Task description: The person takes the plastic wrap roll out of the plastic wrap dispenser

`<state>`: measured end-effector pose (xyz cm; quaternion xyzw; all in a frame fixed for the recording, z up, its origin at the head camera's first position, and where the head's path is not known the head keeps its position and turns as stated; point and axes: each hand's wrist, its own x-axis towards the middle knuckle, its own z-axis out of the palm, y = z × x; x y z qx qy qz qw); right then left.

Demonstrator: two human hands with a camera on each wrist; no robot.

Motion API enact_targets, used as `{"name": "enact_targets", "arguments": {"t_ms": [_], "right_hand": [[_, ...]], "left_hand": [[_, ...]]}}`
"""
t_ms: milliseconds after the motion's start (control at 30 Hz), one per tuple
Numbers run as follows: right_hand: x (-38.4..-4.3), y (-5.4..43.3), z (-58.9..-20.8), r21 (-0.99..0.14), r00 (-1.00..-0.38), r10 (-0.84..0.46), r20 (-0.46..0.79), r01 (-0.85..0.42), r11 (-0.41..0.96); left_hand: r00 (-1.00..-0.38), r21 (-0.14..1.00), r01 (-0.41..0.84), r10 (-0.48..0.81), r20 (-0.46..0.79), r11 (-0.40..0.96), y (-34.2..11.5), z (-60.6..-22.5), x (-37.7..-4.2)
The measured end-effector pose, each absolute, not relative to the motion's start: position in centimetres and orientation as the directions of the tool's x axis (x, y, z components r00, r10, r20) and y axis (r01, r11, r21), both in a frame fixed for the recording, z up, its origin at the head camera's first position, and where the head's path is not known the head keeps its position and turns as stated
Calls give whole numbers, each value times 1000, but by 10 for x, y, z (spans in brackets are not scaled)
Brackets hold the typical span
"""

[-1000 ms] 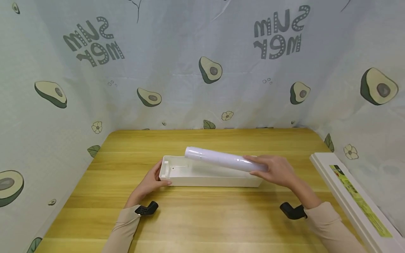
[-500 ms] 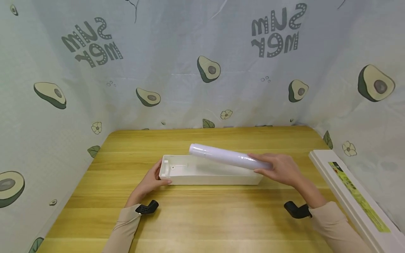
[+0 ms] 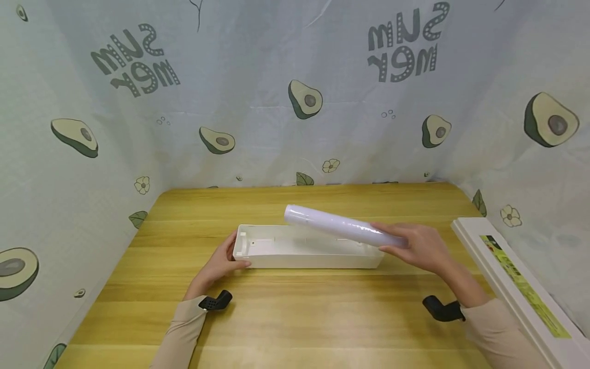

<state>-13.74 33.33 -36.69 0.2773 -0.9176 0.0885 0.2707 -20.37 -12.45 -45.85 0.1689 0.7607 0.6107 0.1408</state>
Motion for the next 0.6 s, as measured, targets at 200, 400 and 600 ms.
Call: {"name": "enact_targets", "arguments": {"t_ms": [200,400,600], "right_hand": [[-134,335,-366,-3,-695,-453,558,-548,837],[-132,338,-369,1,-697,-438,568,-532,847],[-128,343,-370,-27,-725,-410,553,-508,861]], "left_hand": [[-901,979,76,435,-15,191,-125,-459,-204],[-895,979,78,446,-14,187,-126,-459,-205],[-895,979,72,446,-20,188,-125,-459,-205]]}}
